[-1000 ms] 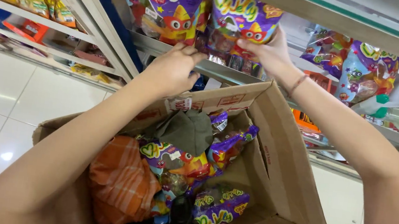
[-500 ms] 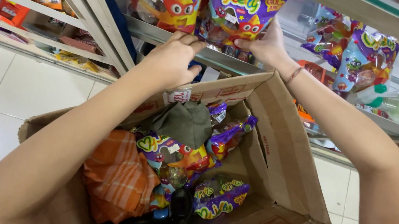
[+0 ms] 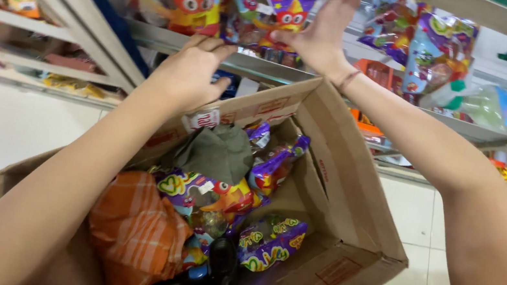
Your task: Cleaning packets of jelly snacks with cloths and scanning them with a handheld scanner before restocking.
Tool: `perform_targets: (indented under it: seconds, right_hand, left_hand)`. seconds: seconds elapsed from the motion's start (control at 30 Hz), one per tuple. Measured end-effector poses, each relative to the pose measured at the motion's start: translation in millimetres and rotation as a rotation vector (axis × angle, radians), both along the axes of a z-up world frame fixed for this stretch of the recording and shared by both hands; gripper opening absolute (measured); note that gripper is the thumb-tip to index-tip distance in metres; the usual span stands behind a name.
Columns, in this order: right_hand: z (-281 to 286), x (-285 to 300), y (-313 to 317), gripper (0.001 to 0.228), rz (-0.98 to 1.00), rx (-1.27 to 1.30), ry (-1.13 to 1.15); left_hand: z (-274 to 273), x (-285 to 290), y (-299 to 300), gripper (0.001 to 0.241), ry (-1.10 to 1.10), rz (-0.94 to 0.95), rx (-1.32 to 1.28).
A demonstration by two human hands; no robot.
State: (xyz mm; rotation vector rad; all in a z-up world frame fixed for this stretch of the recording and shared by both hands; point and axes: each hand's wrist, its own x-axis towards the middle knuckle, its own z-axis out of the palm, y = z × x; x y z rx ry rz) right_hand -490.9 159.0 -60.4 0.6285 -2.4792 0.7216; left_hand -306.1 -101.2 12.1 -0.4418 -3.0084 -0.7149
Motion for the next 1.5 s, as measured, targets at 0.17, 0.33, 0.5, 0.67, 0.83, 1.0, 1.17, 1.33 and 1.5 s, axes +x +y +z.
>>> perform_targets:
  seconds: [0.17,0.33,0.5,0.67,0.83,1.0,1.17,1.33,1.5]
  right_hand:
    - [75,17,0,0.089,0.513,1.079,0.970]
    - [77,-1,-15,0.084,0.541,1.145,0.973]
    - [83,-6,-13,0.079,0.517,1.084,1.006]
    - [58,-4,-11,0.076,0.594,0.950,0.726]
    - [74,-24,80,0.031,0.254,0.708,0.012]
    - [14,-106,287,0.027,0.007,0.823,0.218]
    - [52,-72,341,0.041,-0.001,-0.149,-0.954]
    - [65,-40,336,0.056,0.016,-0.361,-1.099]
    - [43,-43,341,0.053,0.074,-0.381,-1.090]
  left_hand:
    - [2,-1,-2,0.061,0.008,-0.025,0.011]
    - [6,-1,-1,0.061,-0.003,-0.020,-0.003]
    - [2,-2,-4,0.060,0.010,-0.031,-0.003]
    - [4,-2,-3,0.061,0.002,-0.037,0.009]
    - [-1,-3,-9,0.060,0.042,-0.095,0.041]
    - [-3,-4,-9,0.059,0.063,-0.118,0.076]
    - [16,4,-1,0.054,0.030,-0.032,0.029]
    - [16,7,-9,0.042,0.206,0.000,-0.206]
    - [35,28,-21,0.029,0.507,-0.061,-0.444]
